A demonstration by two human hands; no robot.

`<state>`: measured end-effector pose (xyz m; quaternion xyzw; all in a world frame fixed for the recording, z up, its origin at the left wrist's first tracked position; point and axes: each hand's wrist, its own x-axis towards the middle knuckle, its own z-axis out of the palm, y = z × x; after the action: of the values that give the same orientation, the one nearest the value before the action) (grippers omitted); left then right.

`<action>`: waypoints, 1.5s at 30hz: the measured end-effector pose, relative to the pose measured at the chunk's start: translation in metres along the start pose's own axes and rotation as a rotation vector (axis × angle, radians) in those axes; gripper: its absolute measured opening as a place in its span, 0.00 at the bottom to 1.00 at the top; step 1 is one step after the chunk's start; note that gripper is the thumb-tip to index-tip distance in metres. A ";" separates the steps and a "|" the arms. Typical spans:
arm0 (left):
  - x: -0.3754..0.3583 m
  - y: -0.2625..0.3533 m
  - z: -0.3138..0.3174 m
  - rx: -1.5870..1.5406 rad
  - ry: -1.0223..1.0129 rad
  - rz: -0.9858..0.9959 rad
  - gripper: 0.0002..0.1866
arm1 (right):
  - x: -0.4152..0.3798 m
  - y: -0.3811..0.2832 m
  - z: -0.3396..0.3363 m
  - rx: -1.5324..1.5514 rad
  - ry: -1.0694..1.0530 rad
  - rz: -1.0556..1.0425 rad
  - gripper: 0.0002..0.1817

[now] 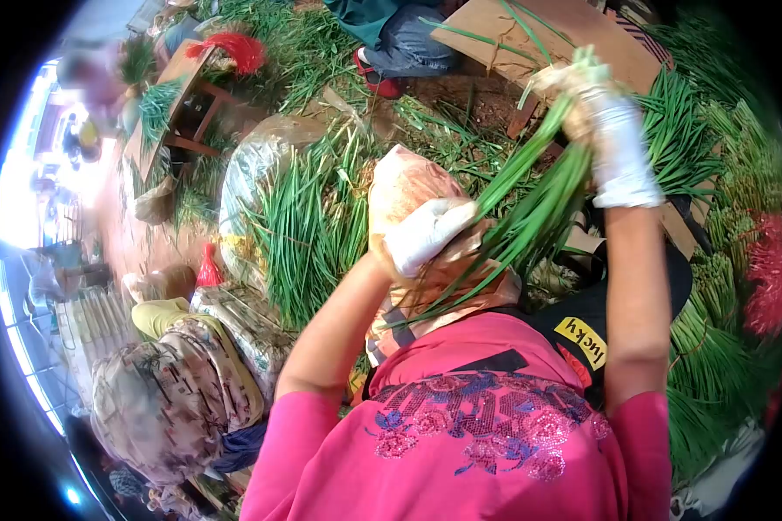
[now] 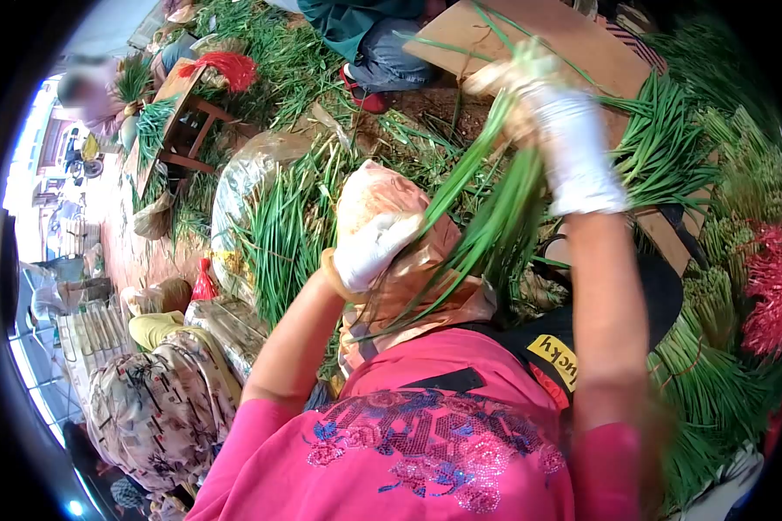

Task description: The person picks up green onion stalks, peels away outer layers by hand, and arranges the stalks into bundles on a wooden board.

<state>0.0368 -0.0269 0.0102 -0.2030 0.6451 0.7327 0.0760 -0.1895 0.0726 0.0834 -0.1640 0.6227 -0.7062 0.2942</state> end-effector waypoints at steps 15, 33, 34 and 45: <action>0.011 0.096 -0.043 0.255 0.268 0.660 0.17 | 0.021 -0.066 -0.050 -0.139 -0.119 -0.274 0.09; 0.032 0.051 -0.050 0.650 0.043 0.070 0.09 | 0.000 -0.149 -0.085 -0.031 -0.088 -0.547 0.15; 0.026 0.039 -0.061 0.756 0.117 -0.005 0.11 | 0.001 -0.180 -0.090 -0.099 -0.108 -0.573 0.16; 0.070 0.001 -0.148 0.565 0.439 -0.014 0.15 | 0.087 -0.240 -0.124 -1.076 -0.052 -1.443 0.10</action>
<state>0.0028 -0.1817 -0.0295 -0.3312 0.8216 0.4639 -0.0064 -0.3818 0.1285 0.2844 -0.6465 0.6082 -0.3282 -0.3233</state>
